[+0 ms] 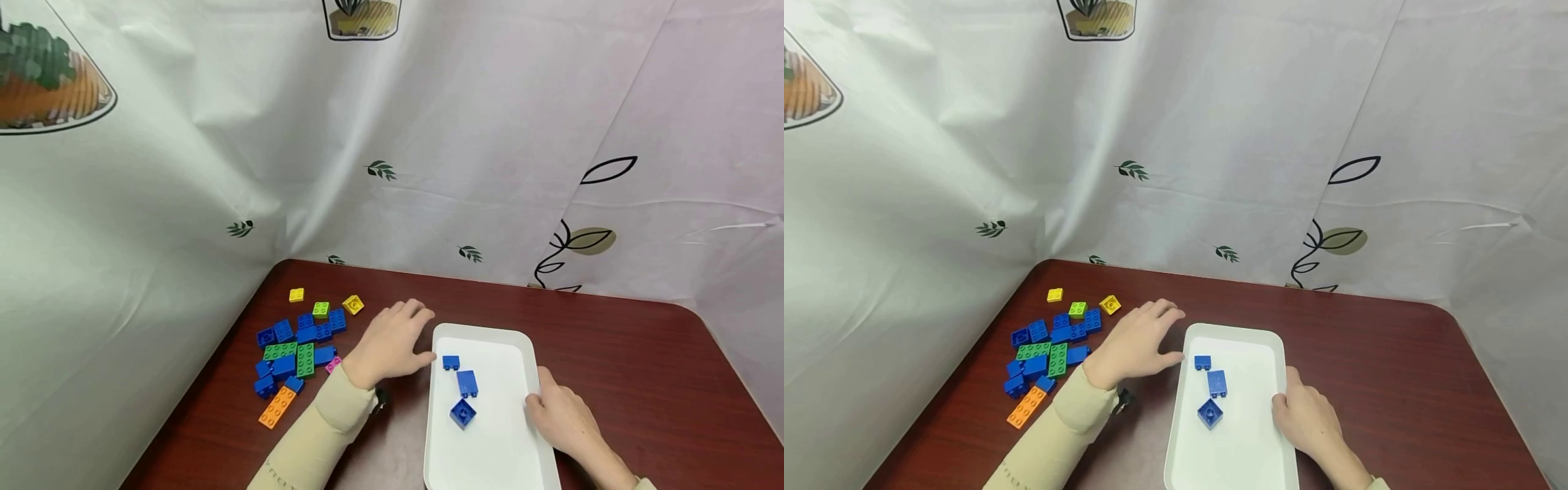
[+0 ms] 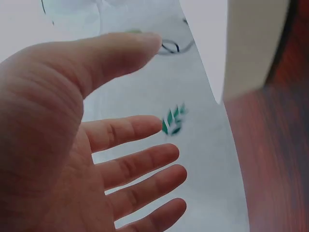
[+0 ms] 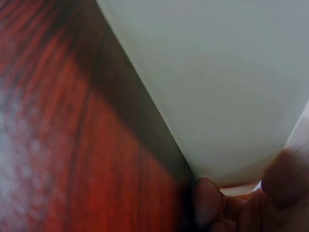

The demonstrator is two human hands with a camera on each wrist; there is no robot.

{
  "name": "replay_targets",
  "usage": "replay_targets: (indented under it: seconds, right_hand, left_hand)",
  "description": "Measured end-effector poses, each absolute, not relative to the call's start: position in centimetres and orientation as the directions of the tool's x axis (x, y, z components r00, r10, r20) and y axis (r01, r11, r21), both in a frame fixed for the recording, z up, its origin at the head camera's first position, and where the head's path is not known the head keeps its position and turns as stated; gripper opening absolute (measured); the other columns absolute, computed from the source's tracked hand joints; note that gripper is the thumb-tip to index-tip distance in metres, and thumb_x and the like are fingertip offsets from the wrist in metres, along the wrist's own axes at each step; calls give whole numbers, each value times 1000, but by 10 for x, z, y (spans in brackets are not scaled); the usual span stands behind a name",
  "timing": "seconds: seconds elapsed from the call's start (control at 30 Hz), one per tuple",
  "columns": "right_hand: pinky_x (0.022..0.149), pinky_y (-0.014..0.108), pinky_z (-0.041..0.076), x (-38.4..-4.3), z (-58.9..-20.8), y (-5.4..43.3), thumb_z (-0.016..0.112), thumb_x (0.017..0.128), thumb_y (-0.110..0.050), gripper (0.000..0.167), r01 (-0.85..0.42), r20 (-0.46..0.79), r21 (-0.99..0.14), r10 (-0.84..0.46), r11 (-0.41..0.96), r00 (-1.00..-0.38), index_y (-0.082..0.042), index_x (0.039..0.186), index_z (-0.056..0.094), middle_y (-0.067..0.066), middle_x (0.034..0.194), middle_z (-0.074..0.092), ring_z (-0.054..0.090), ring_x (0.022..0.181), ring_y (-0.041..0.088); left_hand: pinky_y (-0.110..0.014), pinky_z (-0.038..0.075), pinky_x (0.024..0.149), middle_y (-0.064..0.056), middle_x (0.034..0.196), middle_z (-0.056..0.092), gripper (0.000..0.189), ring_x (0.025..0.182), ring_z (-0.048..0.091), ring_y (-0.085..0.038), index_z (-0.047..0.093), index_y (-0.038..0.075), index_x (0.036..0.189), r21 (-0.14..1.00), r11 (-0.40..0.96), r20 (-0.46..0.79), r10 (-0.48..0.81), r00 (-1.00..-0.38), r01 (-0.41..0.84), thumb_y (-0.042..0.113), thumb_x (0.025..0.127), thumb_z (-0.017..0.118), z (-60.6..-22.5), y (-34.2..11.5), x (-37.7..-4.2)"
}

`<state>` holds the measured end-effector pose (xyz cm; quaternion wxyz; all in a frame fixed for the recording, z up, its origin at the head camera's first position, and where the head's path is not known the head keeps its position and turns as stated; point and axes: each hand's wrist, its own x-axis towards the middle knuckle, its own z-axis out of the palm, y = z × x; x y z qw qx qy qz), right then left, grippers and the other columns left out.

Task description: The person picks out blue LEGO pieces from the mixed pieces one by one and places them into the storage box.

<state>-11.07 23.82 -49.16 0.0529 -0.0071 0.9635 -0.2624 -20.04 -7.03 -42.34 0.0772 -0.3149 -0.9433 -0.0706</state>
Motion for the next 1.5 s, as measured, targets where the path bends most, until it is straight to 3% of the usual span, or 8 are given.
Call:
replay_targets:
  seconds: [0.4,0.77,1.03,1.3,1.5]
  right_hand:
    - [59,40,45,-110,-492,239,52,94,-13,50,14,-89,-497,-35,868,-995,8,139,40,19,95,70,57,69,20]
    - [61,42,47,-110,-491,240,52,95,-13,51,22,-99,-494,-31,869,-995,8,139,40,23,102,70,61,74,21]
    - [62,43,48,-111,-491,239,52,95,-14,53,22,-101,-493,-33,870,-994,9,141,39,24,105,69,63,76,22]
    - [60,41,46,-111,-491,239,52,95,-13,53,18,-100,-496,-36,868,-994,9,140,39,23,102,70,59,72,20]
    - [61,42,47,-112,-491,238,52,95,-13,54,22,-109,-495,-37,869,-993,9,141,38,24,103,69,60,72,20]
  left_hand:
    - [-44,51,95,-10,132,59,65,114,59,-29,59,10,136,171,874,152,432,-889,454,47,85,76,-429,-114,-233]
    - [-52,51,92,-15,132,57,65,113,58,-34,57,8,136,191,946,25,261,-965,261,44,86,77,-433,-156,-248]
    - [-55,51,91,-20,132,56,72,114,57,-38,53,5,140,163,972,-51,180,-982,169,41,84,80,-438,-173,-253]
    - [-55,51,92,-21,129,56,69,113,56,-38,54,2,133,147,979,-54,148,-988,139,34,80,84,-444,-183,-257]
    - [-53,52,88,-16,117,62,57,104,55,-35,62,5,121,152,977,-44,160,-986,152,24,73,88,-445,-186,-257]
